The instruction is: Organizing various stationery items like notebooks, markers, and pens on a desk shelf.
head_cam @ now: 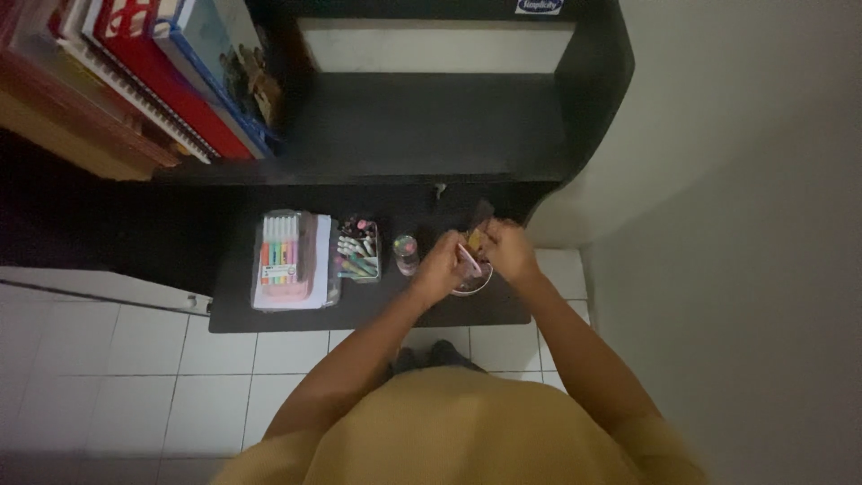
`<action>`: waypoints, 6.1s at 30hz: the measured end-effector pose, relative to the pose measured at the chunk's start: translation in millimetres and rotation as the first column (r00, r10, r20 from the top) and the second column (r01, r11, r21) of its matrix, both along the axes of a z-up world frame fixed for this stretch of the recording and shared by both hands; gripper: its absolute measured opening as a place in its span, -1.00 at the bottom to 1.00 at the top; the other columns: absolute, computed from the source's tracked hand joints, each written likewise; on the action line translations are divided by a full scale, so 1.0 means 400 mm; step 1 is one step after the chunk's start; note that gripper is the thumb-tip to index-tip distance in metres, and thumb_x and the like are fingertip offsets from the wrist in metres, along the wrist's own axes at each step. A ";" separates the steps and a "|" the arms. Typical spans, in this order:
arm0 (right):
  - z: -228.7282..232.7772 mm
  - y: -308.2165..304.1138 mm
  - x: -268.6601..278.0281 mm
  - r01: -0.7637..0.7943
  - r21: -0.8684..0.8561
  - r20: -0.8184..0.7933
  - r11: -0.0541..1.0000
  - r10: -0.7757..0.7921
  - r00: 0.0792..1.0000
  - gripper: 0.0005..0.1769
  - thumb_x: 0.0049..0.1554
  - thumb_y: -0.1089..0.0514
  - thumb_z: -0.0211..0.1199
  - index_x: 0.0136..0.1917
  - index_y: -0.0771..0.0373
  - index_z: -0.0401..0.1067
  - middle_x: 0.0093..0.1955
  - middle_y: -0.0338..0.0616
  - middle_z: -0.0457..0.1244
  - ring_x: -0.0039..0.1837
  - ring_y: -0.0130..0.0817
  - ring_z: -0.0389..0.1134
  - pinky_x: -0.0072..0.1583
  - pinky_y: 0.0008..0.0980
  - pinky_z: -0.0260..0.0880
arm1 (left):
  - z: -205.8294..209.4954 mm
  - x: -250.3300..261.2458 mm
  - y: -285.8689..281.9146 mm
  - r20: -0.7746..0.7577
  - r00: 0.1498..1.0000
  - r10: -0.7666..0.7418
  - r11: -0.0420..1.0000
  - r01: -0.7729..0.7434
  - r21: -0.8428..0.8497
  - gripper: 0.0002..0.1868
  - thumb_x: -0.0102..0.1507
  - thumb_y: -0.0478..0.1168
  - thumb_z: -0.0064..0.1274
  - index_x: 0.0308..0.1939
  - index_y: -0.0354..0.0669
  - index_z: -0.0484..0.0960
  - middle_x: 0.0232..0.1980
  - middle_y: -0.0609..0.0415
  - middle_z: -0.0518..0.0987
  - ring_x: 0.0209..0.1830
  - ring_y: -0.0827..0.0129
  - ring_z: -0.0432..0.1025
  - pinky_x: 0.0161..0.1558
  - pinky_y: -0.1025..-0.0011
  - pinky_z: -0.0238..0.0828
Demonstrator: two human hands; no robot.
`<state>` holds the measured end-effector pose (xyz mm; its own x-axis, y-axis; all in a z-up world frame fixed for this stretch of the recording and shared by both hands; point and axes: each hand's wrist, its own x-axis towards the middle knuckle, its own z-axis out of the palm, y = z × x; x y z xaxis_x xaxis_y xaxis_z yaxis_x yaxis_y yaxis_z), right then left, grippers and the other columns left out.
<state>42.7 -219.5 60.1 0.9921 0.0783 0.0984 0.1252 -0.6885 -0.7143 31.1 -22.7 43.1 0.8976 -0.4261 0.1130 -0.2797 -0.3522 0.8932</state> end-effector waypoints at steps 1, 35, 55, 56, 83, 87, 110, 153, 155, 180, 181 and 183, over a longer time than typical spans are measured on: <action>0.013 -0.002 0.007 0.000 0.001 -0.006 1.000 0.000 1.000 -0.80 0.18 0.16 0.25 -0.02 0.36 0.53 -0.16 0.11 0.41 -0.18 -0.10 0.48 -0.09 -0.17 0.43 | -0.004 0.002 -0.002 -0.006 1.000 0.000 1.000 0.000 0.001 -0.61 0.19 -0.37 0.19 0.03 -0.25 0.38 -0.06 -0.19 0.47 -0.11 0.09 0.49 -0.07 0.18 0.46; -0.165 -0.030 -0.035 -0.120 -0.301 -0.324 0.946 0.017 0.946 -0.66 0.06 0.12 0.36 0.10 0.25 0.53 0.04 0.13 0.38 0.04 0.02 0.42 0.09 -0.06 0.41 | -0.094 0.059 -0.039 0.034 0.995 0.091 0.995 -0.093 0.043 -0.50 0.25 -0.30 0.15 0.22 -0.43 0.41 0.03 -0.25 0.57 -0.02 0.02 0.55 0.00 0.23 0.49; -0.179 -0.068 -0.112 -0.110 -0.162 0.259 0.981 0.150 0.954 -0.83 0.02 0.32 0.30 -0.06 0.25 0.51 -0.15 0.01 0.23 -0.02 0.01 0.29 0.05 -0.05 0.31 | -0.069 0.037 -0.029 0.065 0.993 0.098 0.995 -0.098 0.007 -0.66 0.27 -0.37 0.02 0.13 -0.32 0.52 0.07 -0.23 0.55 0.10 -0.09 0.50 0.10 0.19 0.46; -0.172 -0.068 -0.111 -0.084 -0.184 0.164 0.979 0.115 0.980 -0.74 0.03 0.34 0.26 0.03 0.27 0.51 -0.12 0.02 0.25 -0.01 -0.03 0.31 0.06 -0.10 0.34 | -0.083 0.040 -0.028 0.120 0.987 0.104 0.994 -0.107 0.016 -0.68 0.29 -0.39 0.00 0.14 -0.33 0.54 0.12 -0.23 0.54 0.13 -0.08 0.49 0.15 0.19 0.43; -0.024 0.024 -0.020 0.103 0.328 -0.100 0.939 -0.074 0.992 -0.70 0.31 0.14 0.11 0.26 0.26 0.45 0.08 -0.04 0.40 0.07 -0.28 0.43 0.13 -0.33 0.42 | -0.120 0.131 0.242 -0.059 0.998 0.027 0.935 -0.004 0.356 -0.50 0.11 -0.19 0.28 0.07 -0.20 0.46 -0.15 -0.27 0.65 -0.11 -0.11 0.59 -0.09 0.05 0.49; 0.022 0.049 -0.021 0.032 0.535 0.211 0.844 -0.170 0.963 -0.70 0.40 0.16 0.03 0.26 0.40 0.39 0.15 0.02 0.38 0.21 -0.26 0.41 0.27 -0.33 0.39 | -0.091 0.134 0.258 0.052 0.997 0.049 0.936 -0.064 0.346 -0.44 0.07 -0.22 0.28 0.12 -0.18 0.44 -0.16 -0.30 0.64 -0.13 -0.18 0.56 -0.17 0.02 0.48; -0.367 0.429 -0.021 0.142 0.259 -0.132 0.955 -0.110 0.985 -0.08 0.02 0.10 0.44 0.53 0.27 0.05 0.38 0.10 0.23 0.33 -0.02 0.34 0.29 -0.10 0.36 | -0.049 0.157 0.390 -0.327 0.912 -0.249 0.956 0.286 0.071 0.13 0.22 -0.40 0.14 0.64 -0.10 -0.36 0.58 -0.35 0.10 0.55 0.02 0.14 0.41 0.27 0.15; 0.393 0.502 -0.039 0.086 0.661 -0.214 0.745 0.078 0.974 -0.40 0.20 -0.01 0.26 0.43 0.25 0.31 0.25 -0.09 0.33 0.26 -0.35 0.35 0.30 -0.29 0.34 | 0.244 0.105 0.492 -0.199 0.908 -0.369 0.806 0.207 -0.554 -0.39 0.25 -0.28 0.22 0.36 -0.23 0.39 0.10 -0.01 0.63 0.07 0.41 0.54 0.14 0.39 0.49; 0.367 0.497 -0.027 0.007 0.751 -0.132 0.660 0.140 0.981 -0.41 0.21 0.04 0.28 0.44 0.28 0.30 0.29 -0.08 0.32 0.29 -0.32 0.34 0.33 -0.26 0.32 | 0.284 0.099 0.506 -0.218 0.907 -0.361 0.823 0.200 -0.532 -0.44 0.26 -0.29 0.22 0.33 -0.27 0.42 0.09 -0.03 0.64 0.07 0.37 0.55 0.13 0.37 0.49; 0.344 0.493 -0.006 -0.109 0.767 0.129 0.633 0.014 0.992 -0.37 0.22 0.13 0.31 0.49 0.29 0.20 0.30 -0.03 0.29 0.31 -0.25 0.33 0.34 -0.19 0.33 | 0.301 0.133 0.448 -0.042 0.922 -0.385 0.755 0.288 -0.589 -0.51 0.41 -0.30 0.03 0.41 -0.29 0.34 0.29 -0.10 0.50 0.29 0.30 0.42 0.33 0.27 0.38; 0.374 0.494 -0.012 -0.110 0.766 0.132 0.633 0.012 0.991 -0.37 0.22 0.13 0.31 0.49 0.29 0.20 0.30 -0.03 0.29 0.31 -0.25 0.33 0.34 -0.19 0.33 | 0.321 0.135 0.448 -0.039 0.921 -0.387 0.754 0.292 -0.589 -0.51 0.41 -0.30 0.03 0.41 -0.29 0.34 0.29 -0.10 0.50 0.29 0.30 0.42 0.33 0.27 0.38; 0.432 0.497 -0.024 -0.042 0.671 0.016 0.740 0.042 0.999 -0.30 0.13 0.16 0.34 0.48 0.21 0.17 0.29 -0.09 0.29 0.32 -0.30 0.33 0.33 -0.22 0.33 | 0.360 0.141 0.448 -0.025 0.941 -0.338 0.798 0.272 -0.538 -0.49 0.38 -0.29 0.02 0.39 -0.21 0.26 0.33 -0.04 0.48 0.34 0.35 0.39 0.34 0.31 0.35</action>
